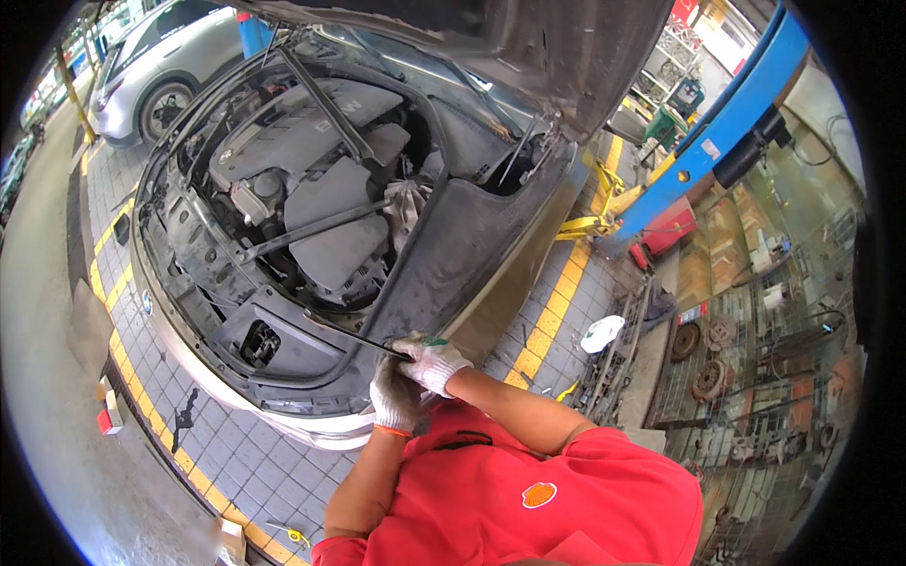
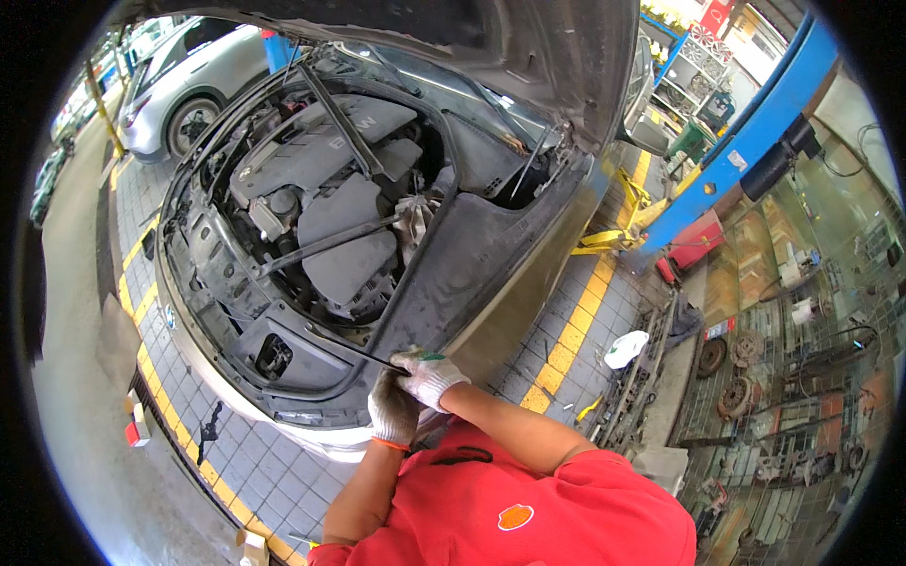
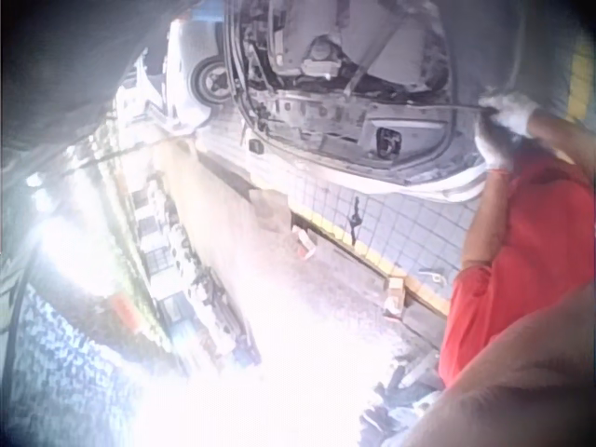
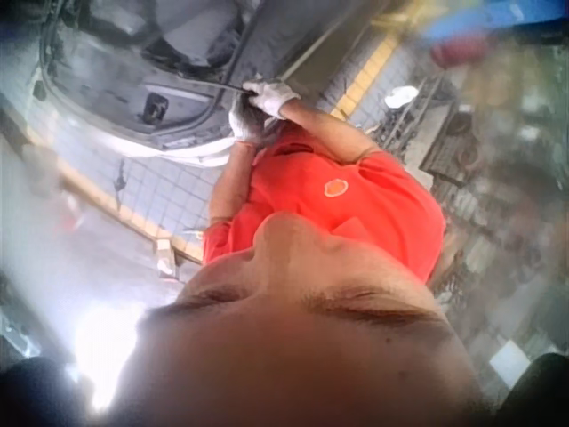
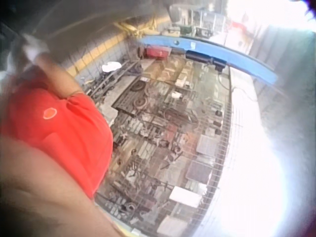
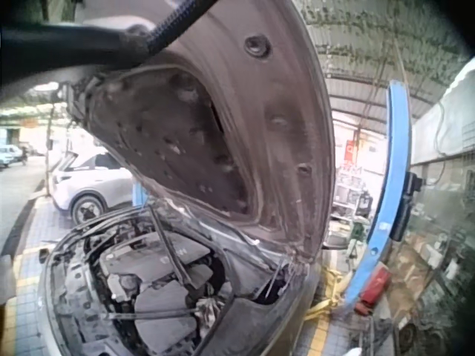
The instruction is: The person removes a plastic engine cover from a BMW using a wrench and an impact driver, then reattaches the cover and fastens it with the impact driver. The person also briefly wipes the engine bay with a cloth.
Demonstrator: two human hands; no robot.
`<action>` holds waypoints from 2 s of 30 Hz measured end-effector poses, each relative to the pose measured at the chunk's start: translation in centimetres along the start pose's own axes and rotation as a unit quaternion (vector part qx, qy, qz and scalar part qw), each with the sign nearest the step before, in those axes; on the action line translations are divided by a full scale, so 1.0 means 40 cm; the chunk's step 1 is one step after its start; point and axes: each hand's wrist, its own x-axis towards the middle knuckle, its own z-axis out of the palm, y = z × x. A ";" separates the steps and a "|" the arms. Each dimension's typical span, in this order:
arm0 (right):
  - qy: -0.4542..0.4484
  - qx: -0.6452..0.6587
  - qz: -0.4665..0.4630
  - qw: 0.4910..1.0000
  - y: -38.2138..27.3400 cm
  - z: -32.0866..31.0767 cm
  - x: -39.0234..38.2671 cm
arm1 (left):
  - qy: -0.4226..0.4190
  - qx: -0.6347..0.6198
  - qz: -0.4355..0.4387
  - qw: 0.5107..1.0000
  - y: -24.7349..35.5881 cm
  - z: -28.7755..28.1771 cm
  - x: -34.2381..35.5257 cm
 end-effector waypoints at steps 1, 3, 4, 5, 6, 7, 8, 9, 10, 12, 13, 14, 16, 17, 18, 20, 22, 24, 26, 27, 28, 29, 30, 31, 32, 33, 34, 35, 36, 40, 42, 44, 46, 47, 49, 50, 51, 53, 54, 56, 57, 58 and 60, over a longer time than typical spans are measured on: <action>-0.018 -0.003 0.005 1.000 0.014 -0.002 0.012 | 0.004 0.003 0.006 1.000 -0.006 -0.006 0.008; -0.061 0.076 0.009 0.995 0.040 -0.033 0.052 | 0.014 0.005 0.024 1.000 -0.021 -0.016 0.040; -0.090 0.117 0.012 0.989 0.060 -0.035 0.077 | 0.022 -0.003 0.026 0.999 -0.027 -0.016 0.054; -0.128 0.153 0.014 0.980 0.081 -0.038 0.097 | 0.033 -0.019 0.034 0.999 -0.041 -0.015 0.071; -0.114 0.139 -0.004 0.984 0.097 -0.051 0.109 | 0.043 -0.036 0.045 0.997 -0.054 -0.011 0.092; -0.136 0.177 0.045 0.974 0.116 -0.060 0.119 | 0.054 -0.056 0.075 0.994 -0.053 -0.008 0.122; -0.085 0.129 -0.004 0.988 0.153 -0.082 0.113 | 0.018 -0.003 0.084 0.996 -0.074 0.074 0.126; -0.086 0.238 0.002 0.968 0.253 -0.039 0.136 | 0.086 0.035 0.110 0.990 -0.121 0.057 0.179; -0.085 0.203 0.010 0.975 0.270 -0.058 0.156 | 0.132 0.105 0.136 0.976 -0.139 0.087 0.192; -0.083 0.246 0.022 0.965 0.268 -0.113 0.168 | 0.131 0.105 0.186 0.968 -0.187 0.073 0.261; -0.059 0.191 -0.002 0.980 0.233 -0.163 0.174 | 0.169 0.178 0.232 0.941 -0.203 0.076 0.290; -0.071 0.297 0.020 0.952 0.301 -0.148 0.190 | 0.168 0.185 0.223 0.942 -0.204 0.136 0.295; -0.086 0.417 0.042 0.904 0.379 -0.144 0.219 | 0.165 0.218 0.230 0.934 -0.216 0.195 0.318; -0.088 0.436 0.042 0.895 0.385 -0.157 0.233 | 0.166 0.206 0.233 0.936 -0.222 0.194 0.335; -0.088 0.456 0.043 0.885 0.389 -0.166 0.248 | 0.166 0.196 0.235 0.938 -0.227 0.190 0.347; -0.089 0.433 0.016 0.897 0.395 -0.185 0.287 | 0.170 0.192 0.257 0.932 -0.238 0.194 0.383; -0.101 0.391 0.016 0.915 0.375 -0.207 0.317 | 0.175 0.099 0.224 0.954 -0.226 0.213 0.396; -0.119 0.329 0.008 0.937 0.366 -0.231 0.339 | 0.168 0.044 0.216 0.961 -0.213 0.239 0.391; -0.151 0.334 0.044 0.929 0.345 -0.254 0.355 | 0.170 0.077 0.230 0.955 -0.207 0.240 0.400; -0.153 0.341 0.030 0.927 0.348 -0.253 0.372 | 0.172 0.093 0.237 0.952 -0.201 0.240 0.405; -0.153 0.349 0.020 0.924 0.360 -0.250 0.387 | 0.161 0.073 0.241 0.954 -0.198 0.244 0.411; -0.152 0.355 0.018 0.922 0.386 -0.246 0.391 | 0.130 0.033 0.244 0.961 -0.200 0.237 0.418; -0.142 0.333 -0.027 0.932 0.409 -0.225 0.421 | 0.100 -0.008 0.246 0.964 -0.187 0.226 0.427; -0.129 0.306 -0.062 0.941 0.437 -0.224 0.448 | 0.070 -0.057 0.239 0.967 -0.191 0.219 0.440; -0.147 0.336 -0.016 0.930 0.414 -0.256 0.450 | 0.068 0.002 0.298 0.952 -0.194 0.219 0.455; -0.159 0.364 0.036 0.917 0.376 -0.291 0.436 | 0.037 -0.024 0.292 0.956 -0.196 0.216 0.453; -0.173 0.401 0.082 0.896 0.369 -0.324 0.416 | 0.002 -0.051 0.278 0.959 -0.200 0.220 0.453; -0.192 0.440 0.112 0.870 0.353 -0.340 0.418 | -0.063 -0.153 0.219 0.962 -0.177 0.217 0.448; -0.196 0.443 0.113 0.867 0.328 -0.333 0.417 | -0.021 -0.170 0.223 0.960 -0.171 0.204 0.442; -0.182 0.464 0.120 0.858 0.323 -0.331 0.427 | 0.027 -0.200 0.198 0.959 -0.144 0.210 0.441; -0.178 0.466 0.132 0.856 0.319 -0.336 0.429 | 0.027 -0.205 0.179 0.962 -0.134 0.211 0.441; -0.181 0.484 0.142 0.844 0.326 -0.358 0.439 | -0.003 -0.204 0.177 0.963 -0.129 0.202 0.463; -0.160 0.500 0.147 0.838 0.323 -0.365 0.448 | 0.025 -0.191 0.185 0.964 -0.121 0.197 0.476; -0.142 0.506 0.147 0.838 0.325 -0.379 0.463 | 0.053 -0.170 0.185 0.966 -0.112 0.179 0.490; -0.135 0.522 0.128 0.832 0.347 -0.428 0.517 | 0.091 -0.137 0.238 0.957 -0.096 0.158 0.471; -0.123 0.512 0.087 0.846 0.369 -0.467 0.560 | 0.063 -0.128 0.263 0.954 -0.076 0.122 0.464; -0.117 0.500 0.047 0.857 0.386 -0.510 0.608 | 0.039 -0.119 0.290 0.949 -0.049 0.081 0.455; -0.039 0.487 0.013 0.873 0.419 -0.589 0.714 | 0.046 -0.078 0.351 0.932 0.021 0.042 0.420; 0.008 0.454 0.017 0.891 0.434 -0.630 0.770 | 0.104 -0.027 0.362 0.926 0.058 0.047 0.384; 0.091 0.292 0.082 0.949 0.508 -0.707 0.913 | 0.175 0.050 0.387 0.904 0.135 -0.010 0.332; 0.107 0.246 0.064 0.961 0.523 -0.734 0.976 | 0.199 0.076 0.407 0.889 0.170 -0.055 0.305; 0.166 0.243 0.102 0.950 0.601 -0.754 1.048 | 0.245 0.081 0.457 0.851 0.197 -0.069 0.295; 0.173 0.394 0.162 0.888 0.706 -0.845 1.146 | 0.328 0.140 0.472 0.806 0.264 -0.101 0.260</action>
